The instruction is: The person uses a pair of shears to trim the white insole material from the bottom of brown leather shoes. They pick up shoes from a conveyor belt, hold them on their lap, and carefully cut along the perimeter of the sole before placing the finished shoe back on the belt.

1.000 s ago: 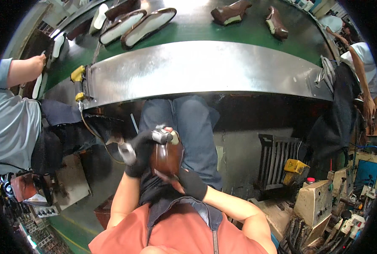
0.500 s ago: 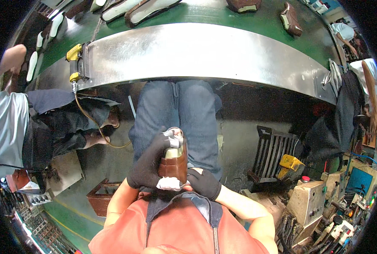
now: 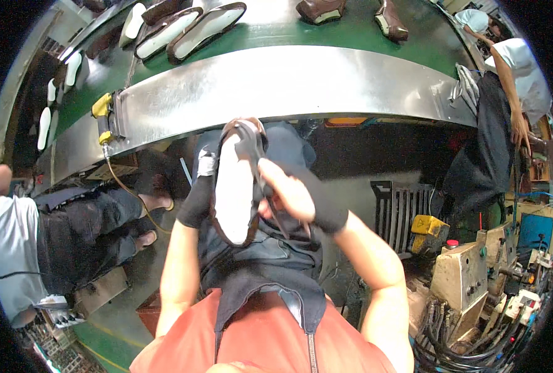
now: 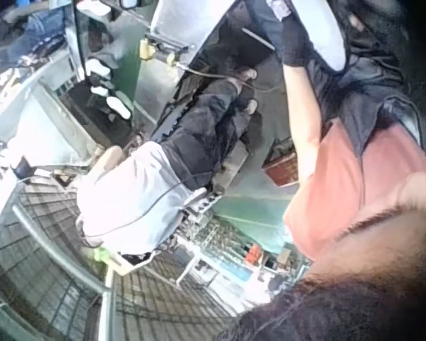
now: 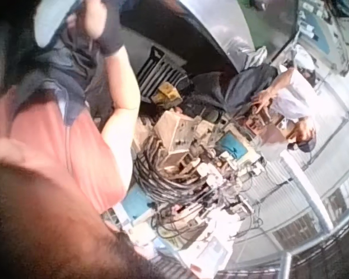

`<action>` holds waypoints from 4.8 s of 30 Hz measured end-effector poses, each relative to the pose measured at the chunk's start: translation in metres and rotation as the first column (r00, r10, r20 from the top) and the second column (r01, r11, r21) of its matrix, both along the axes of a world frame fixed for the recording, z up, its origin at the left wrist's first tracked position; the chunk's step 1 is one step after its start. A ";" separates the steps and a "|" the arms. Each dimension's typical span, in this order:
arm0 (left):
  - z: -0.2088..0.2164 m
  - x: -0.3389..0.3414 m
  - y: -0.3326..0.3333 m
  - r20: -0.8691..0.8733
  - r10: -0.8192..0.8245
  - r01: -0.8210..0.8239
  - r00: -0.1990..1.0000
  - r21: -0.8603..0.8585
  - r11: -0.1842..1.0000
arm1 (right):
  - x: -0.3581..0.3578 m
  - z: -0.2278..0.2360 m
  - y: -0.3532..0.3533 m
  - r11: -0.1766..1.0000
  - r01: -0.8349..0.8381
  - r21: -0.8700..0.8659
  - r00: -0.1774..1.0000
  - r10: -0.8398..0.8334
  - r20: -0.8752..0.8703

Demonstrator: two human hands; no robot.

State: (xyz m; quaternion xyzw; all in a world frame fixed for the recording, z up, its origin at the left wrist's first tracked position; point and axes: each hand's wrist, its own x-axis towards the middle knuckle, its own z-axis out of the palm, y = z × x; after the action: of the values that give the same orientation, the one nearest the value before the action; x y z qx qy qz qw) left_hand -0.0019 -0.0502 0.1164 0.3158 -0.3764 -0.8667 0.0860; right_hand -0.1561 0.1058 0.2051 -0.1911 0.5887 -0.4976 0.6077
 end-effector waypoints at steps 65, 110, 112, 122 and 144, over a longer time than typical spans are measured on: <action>-0.089 0.080 0.095 0.037 0.030 -0.021 0.999 -0.237 0.971 | 0.017 -0.104 0.036 0.861 -0.483 0.157 0.656 0.475 -0.587; -0.072 0.025 0.053 0.202 -0.101 0.214 0.974 -0.687 0.694 | -0.040 -0.094 0.077 0.852 -0.449 0.270 0.554 0.503 -0.663; -0.054 0.020 0.070 0.233 -0.127 0.265 0.964 -0.821 0.506 | -0.039 -0.062 0.042 0.743 -0.569 0.353 0.317 0.594 -0.740; -0.117 0.001 0.065 0.058 -0.012 0.046 0.998 -0.649 0.760 | -0.042 -0.133 0.027 0.758 -0.625 0.189 -0.111 0.153 -0.982; -0.117 -0.014 0.016 0.142 0.033 0.035 0.989 -0.450 0.892 | -0.022 -0.061 0.046 0.793 -0.488 0.365 0.504 0.597 -0.624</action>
State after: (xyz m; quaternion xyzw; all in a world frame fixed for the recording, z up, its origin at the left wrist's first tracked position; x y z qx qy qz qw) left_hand -0.0161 -0.0346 -0.0002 0.3494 -0.5726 -0.7304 0.1287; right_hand -0.1781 0.1516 0.1440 -0.4992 0.7190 -0.1238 0.4675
